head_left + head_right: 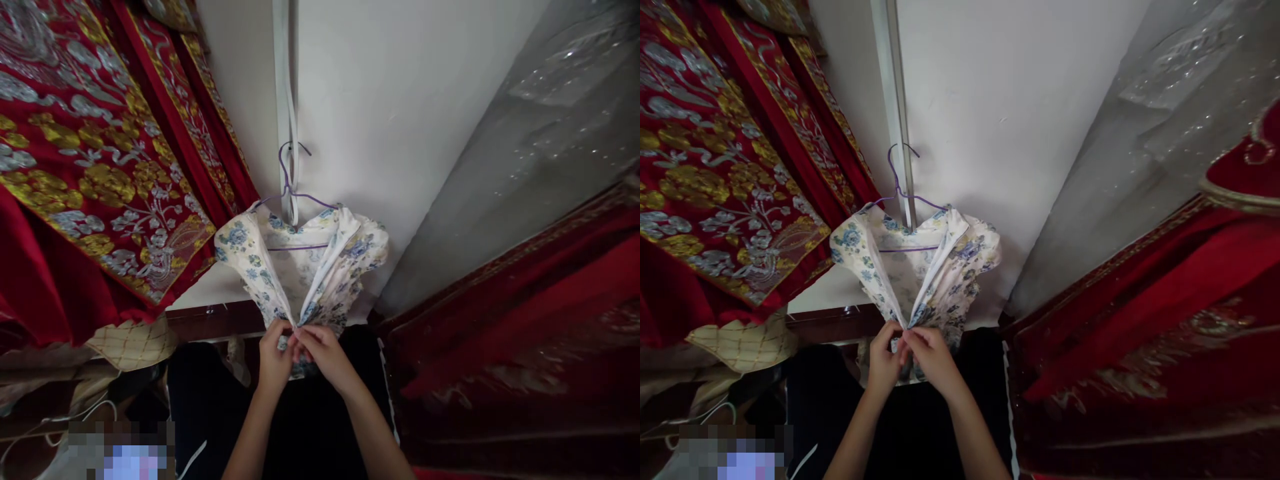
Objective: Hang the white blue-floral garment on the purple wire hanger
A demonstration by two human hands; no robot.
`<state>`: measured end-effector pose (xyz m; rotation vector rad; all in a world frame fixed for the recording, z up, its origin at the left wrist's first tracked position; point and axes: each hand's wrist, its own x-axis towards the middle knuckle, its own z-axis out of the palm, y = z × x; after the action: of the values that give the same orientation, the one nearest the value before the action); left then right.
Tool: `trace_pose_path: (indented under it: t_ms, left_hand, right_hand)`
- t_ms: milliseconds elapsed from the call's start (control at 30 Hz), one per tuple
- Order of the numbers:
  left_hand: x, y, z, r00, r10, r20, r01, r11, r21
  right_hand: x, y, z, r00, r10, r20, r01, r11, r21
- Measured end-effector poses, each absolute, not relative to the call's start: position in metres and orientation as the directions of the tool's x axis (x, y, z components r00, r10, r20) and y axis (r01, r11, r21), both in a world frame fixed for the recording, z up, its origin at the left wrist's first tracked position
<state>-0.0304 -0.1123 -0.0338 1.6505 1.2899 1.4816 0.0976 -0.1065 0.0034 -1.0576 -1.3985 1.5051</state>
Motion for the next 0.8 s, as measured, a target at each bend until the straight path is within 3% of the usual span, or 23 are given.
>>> trace_pose_path:
  t_ms: [133, 367, 533, 667, 800]
  left_hand:
    - [-0.027, -0.121, -0.043, -0.128, 0.911, 0.392, 0.264, -0.35, 0.899]
    - [0.003, -0.124, -0.051, -0.046, 0.937, 0.347, 0.203, -0.331, 0.921]
    - [0.009, -0.119, -0.062, 0.003, 0.94, 0.342, 0.197, -0.336, 0.921]
    - [-0.015, -0.091, -0.003, 0.09, 0.882, 0.463, 0.184, -0.472, 0.862]
    - [-0.035, -0.048, 0.106, -0.048, 0.658, 0.752, 0.266, -0.717, 0.644]
  right_hand:
    - [0.099, -0.079, 0.051, -0.326, 0.945, -0.04, 0.036, -0.03, -0.999]
    - [0.087, -0.009, 0.193, -0.06, 0.918, 0.392, -0.052, 0.39, -0.92]
    - [0.08, -0.017, 0.191, 0.052, 0.909, 0.413, -0.113, 0.416, -0.902]
    - [0.088, -0.023, 0.173, 0.075, 0.903, 0.423, -0.156, 0.429, -0.89]
    - [0.101, -0.027, 0.18, 0.093, 0.868, 0.488, -0.136, 0.496, -0.857]
